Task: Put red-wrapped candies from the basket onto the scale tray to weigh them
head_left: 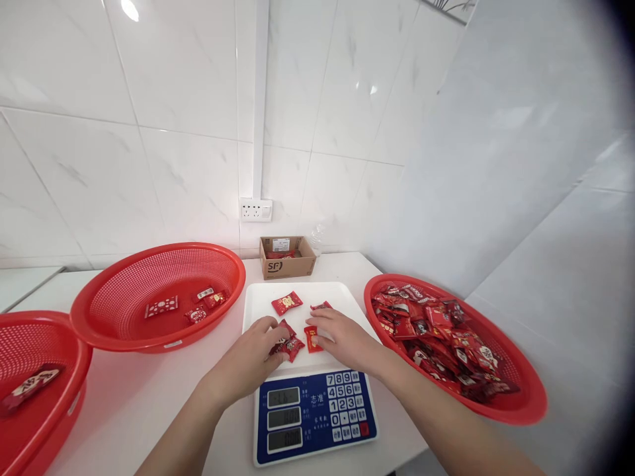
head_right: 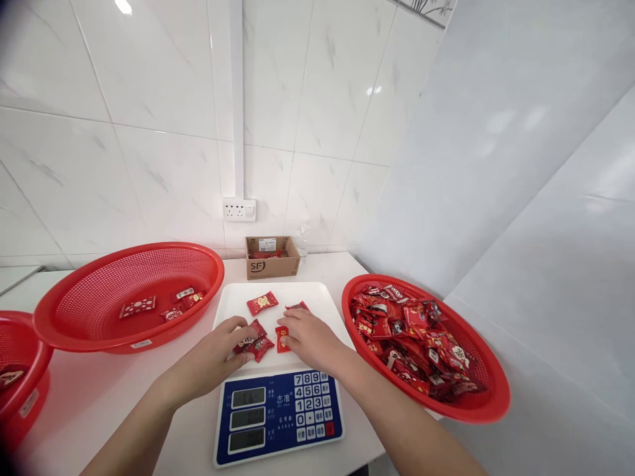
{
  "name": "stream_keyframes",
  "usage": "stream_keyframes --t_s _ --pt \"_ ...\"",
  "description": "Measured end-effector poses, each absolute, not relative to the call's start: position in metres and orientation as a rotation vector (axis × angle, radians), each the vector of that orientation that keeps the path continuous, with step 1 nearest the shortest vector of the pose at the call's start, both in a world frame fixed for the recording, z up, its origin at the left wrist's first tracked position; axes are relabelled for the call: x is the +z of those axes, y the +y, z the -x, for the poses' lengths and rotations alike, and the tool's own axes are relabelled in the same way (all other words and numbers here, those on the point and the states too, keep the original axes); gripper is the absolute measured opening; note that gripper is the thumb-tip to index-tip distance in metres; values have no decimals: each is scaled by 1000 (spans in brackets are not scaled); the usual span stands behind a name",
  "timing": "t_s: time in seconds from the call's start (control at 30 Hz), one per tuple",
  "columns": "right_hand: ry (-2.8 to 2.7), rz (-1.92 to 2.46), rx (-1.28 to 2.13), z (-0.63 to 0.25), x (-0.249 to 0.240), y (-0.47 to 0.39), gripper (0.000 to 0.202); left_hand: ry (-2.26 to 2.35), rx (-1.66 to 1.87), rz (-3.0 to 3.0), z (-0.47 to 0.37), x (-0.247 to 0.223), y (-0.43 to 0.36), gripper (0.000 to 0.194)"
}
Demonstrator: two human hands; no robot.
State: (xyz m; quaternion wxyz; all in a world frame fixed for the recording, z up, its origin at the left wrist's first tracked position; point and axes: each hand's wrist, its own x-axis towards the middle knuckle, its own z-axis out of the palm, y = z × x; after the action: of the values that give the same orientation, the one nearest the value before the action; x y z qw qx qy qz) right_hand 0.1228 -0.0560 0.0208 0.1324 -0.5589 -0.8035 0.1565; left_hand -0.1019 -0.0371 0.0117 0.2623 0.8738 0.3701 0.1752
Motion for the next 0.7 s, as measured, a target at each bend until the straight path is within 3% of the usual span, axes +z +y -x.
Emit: stream_keyframes --t_s 0.2,0.7 --pt "-2240 1757 457 -121 21 -48 46 949 439 -2415 100 12 -41 23" --pt "-2358 1593 381 -97 16 -6 41 969 614 -2417 97 9 -37 29"
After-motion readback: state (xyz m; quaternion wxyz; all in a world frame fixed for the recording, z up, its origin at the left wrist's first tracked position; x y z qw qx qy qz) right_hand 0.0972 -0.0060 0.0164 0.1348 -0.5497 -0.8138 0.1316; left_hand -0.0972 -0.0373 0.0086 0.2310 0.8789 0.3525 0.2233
